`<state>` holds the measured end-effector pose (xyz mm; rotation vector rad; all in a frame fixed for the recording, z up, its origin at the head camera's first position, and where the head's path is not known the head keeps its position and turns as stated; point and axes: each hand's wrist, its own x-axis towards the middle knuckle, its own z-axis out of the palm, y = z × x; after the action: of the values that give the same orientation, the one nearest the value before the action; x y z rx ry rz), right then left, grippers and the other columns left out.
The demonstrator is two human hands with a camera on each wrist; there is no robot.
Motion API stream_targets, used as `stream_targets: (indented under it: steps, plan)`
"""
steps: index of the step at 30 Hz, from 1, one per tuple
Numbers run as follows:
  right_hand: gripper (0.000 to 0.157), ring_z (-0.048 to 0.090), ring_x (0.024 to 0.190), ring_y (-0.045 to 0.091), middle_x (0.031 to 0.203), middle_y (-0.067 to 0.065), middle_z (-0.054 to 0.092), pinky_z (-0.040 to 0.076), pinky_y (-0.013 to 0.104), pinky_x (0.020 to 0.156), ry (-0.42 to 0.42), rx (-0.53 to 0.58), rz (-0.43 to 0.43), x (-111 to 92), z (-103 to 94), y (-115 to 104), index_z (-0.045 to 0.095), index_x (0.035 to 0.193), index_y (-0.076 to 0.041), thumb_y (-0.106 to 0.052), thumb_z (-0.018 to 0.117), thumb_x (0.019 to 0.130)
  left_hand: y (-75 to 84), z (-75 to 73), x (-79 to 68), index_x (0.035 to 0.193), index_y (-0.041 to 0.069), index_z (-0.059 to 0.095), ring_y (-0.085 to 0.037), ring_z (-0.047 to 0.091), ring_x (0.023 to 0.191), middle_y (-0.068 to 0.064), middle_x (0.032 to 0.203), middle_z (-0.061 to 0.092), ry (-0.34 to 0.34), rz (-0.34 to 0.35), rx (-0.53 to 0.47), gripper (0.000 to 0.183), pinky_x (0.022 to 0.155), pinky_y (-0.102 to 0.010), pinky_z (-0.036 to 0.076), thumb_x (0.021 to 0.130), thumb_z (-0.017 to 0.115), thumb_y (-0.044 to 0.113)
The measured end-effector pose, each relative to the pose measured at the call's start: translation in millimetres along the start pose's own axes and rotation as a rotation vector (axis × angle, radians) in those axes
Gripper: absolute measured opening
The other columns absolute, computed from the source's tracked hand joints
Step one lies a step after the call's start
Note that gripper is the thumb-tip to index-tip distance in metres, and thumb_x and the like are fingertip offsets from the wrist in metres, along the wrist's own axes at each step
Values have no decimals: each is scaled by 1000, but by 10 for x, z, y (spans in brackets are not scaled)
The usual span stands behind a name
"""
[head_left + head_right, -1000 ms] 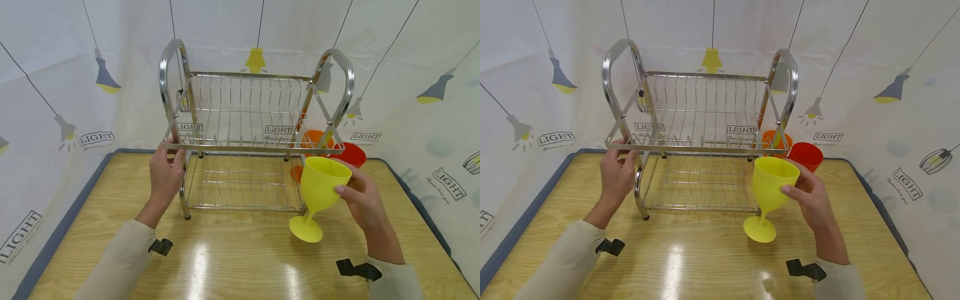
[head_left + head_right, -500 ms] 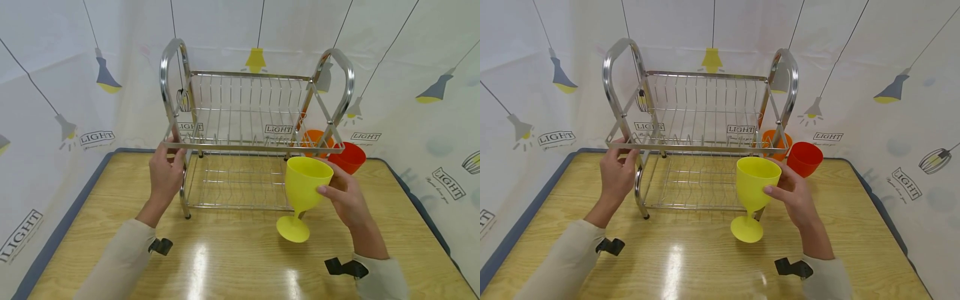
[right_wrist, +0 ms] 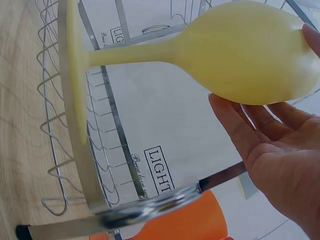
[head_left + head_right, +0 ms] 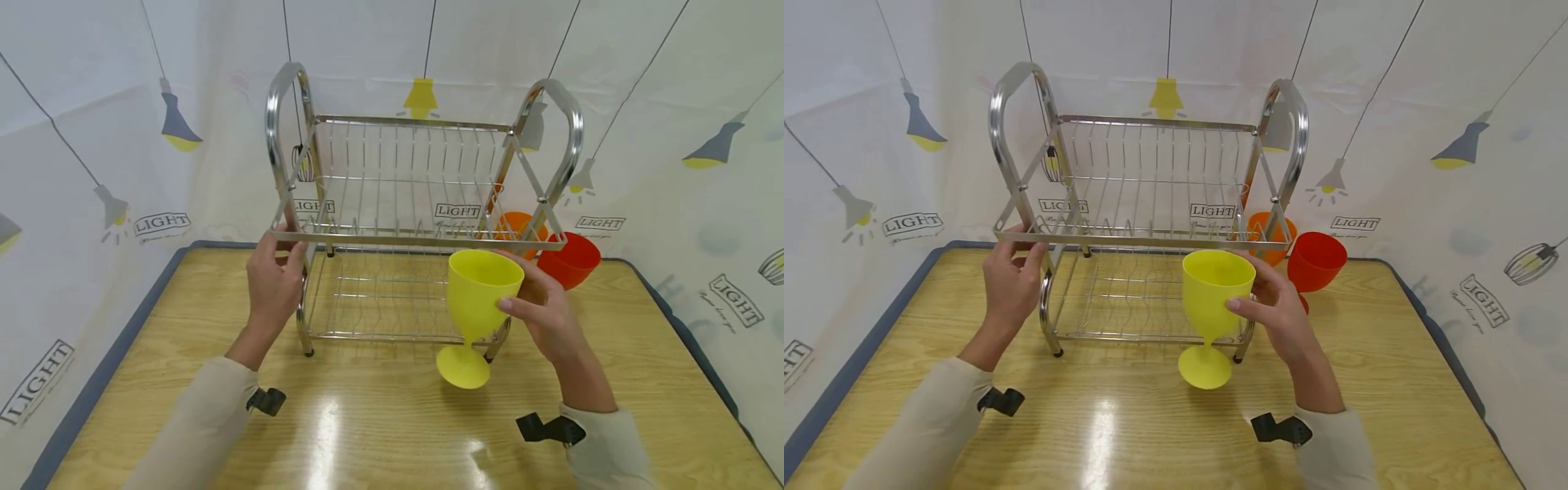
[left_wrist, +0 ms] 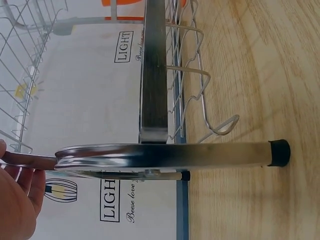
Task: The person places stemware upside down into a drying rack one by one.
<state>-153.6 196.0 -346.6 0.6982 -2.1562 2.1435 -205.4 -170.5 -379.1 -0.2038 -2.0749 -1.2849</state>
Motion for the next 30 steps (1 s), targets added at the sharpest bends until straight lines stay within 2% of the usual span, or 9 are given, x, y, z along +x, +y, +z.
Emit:
stream_targets:
  steps: [13, 30]
  plan:
    - [58, 61, 103, 23, 123, 11, 59, 55, 31, 89, -79, 36, 9, 103, 156, 66, 45, 140, -1, -2, 58, 84, -15, 35, -8, 120, -4, 59, -24, 63, 90, -17, 104, 66, 9, -7, -6, 29, 70, -13, 52, 94, 62, 10]
    - [66, 59, 109, 24, 129, 9, 55, 53, 34, 93, -152, 33, 47, 189, 332, 168, 41, 144, -3, -11, 68, 84, 16, 15, -27, 120, -6, 58, -27, 64, 90, -20, 103, 64, 20, 7, -2, 30, 70, -9, 49, 93, 62, 6]
